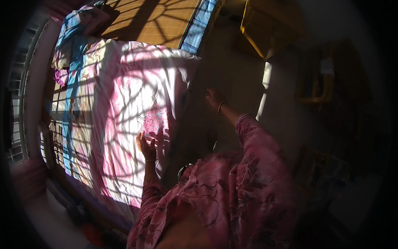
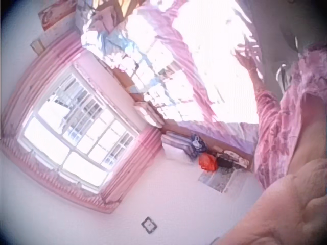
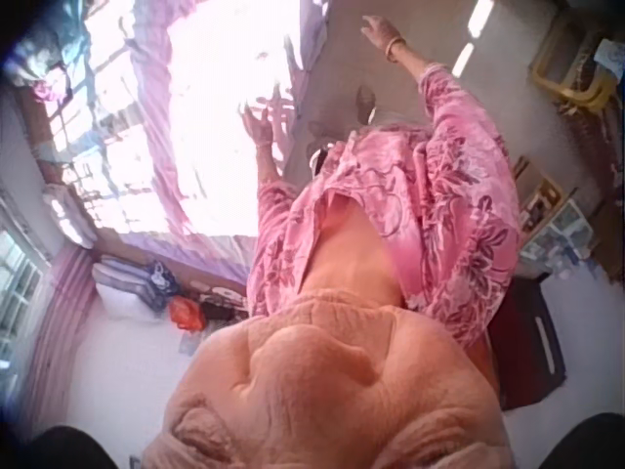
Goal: The person folds a large floral-patterned quilt on a bed. They repeatedly smooth the fabric, fold the edges inward, and flip the quilt to align the sides. The person continues folding the quilt into a smaller, compact shape by hand.
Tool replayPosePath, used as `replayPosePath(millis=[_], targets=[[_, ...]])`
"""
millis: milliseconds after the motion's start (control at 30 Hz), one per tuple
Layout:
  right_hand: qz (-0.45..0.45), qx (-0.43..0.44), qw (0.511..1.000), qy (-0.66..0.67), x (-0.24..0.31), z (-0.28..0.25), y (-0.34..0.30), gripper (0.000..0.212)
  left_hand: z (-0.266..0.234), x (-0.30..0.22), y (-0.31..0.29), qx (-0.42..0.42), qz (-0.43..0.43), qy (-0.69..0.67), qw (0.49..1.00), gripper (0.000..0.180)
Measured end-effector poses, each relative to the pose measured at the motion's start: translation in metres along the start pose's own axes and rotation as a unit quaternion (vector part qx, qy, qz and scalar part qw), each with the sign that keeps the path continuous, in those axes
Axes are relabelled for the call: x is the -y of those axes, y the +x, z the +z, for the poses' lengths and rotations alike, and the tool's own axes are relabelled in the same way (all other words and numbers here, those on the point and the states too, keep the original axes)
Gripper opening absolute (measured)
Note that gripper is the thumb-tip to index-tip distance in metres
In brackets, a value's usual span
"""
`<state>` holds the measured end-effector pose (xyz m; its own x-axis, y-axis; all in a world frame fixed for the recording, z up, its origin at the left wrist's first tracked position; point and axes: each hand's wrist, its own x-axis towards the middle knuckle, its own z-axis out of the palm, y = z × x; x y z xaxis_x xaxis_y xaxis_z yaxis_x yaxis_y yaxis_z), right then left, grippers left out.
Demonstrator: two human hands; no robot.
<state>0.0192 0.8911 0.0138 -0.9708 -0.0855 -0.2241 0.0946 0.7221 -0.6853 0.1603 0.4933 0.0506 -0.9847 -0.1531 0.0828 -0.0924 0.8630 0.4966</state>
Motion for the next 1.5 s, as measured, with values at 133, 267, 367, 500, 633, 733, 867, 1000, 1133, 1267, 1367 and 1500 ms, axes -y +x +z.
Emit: replayPosePath(millis=[133, 267, 367, 500, 633, 733, 867, 1000, 1133, 1267, 1367, 1500], targets=[[0.029, -0.036, 0.993, 0.106, -0.009, -0.024, 0.081, 0.048, 0.056, -0.092, 0.093, 0.064, 0.118, 0.031, 0.99, 0.061], [-0.029, -0.085, 0.992, 0.087, -0.02, -0.026, 0.171, 0.052, 0.102, -0.155, 0.154, 0.122, 0.201, 0.012, 0.972, 0.061], [-0.037, -0.063, 0.997, 0.034, -0.005, -0.025, 0.237, 0.058, 0.136, -0.178, 0.197, 0.127, 0.292, 0.048, 0.947, 0.055], [-0.019, 0.059, 0.997, -0.04, -0.029, -0.025, 0.25, 0.053, 0.144, -0.172, 0.213, 0.154, 0.258, 0.026, 0.954, 0.053], [0.01, 0.199, 0.979, 0.034, 0.019, -0.049, 0.242, 0.044, 0.087, -0.064, 0.207, 0.141, 0.053, 0.118, 0.982, 0.06], [0.017, 0.165, 0.986, 0.022, -0.01, -0.083, 0.233, 0.038, 0.035, 0.055, 0.171, 0.138, -0.232, 0.259, 0.928, 0.074], [0.005, 0.177, 0.984, 0.001, -0.032, -0.066, 0.217, 0.037, -0.029, 0.13, 0.14, 0.106, -0.554, 0.184, 0.805, 0.07], [0.027, 0.31, 0.948, 0.062, 0.016, -0.075, 0.254, 0.042, -0.016, 0.109, 0.178, -0.034, -0.347, 0.24, 0.906, 0.065], [0.093, 0.373, 0.907, 0.175, 0.054, -0.068, 0.309, 0.038, 0.064, -0.039, 0.3, -0.032, -0.102, 0.073, 0.992, 0.067], [0.108, 0.445, 0.841, 0.289, 0.099, -0.02, 0.355, 0.027, 0.112, -0.126, 0.366, 0.05, 0.139, 0.091, 0.985, 0.059], [0.084, 0.39, 0.904, 0.152, 0.11, -0.024, 0.367, 0.018, 0.088, -0.098, 0.396, 0.093, 0.083, 0.08, 0.989, 0.054], [0.021, 0.348, 0.934, 0.083, 0.105, -0.029, 0.372, 0.022, 0.027, 0.089, 0.358, 0.044, -0.531, 0.223, 0.816, 0.064]])
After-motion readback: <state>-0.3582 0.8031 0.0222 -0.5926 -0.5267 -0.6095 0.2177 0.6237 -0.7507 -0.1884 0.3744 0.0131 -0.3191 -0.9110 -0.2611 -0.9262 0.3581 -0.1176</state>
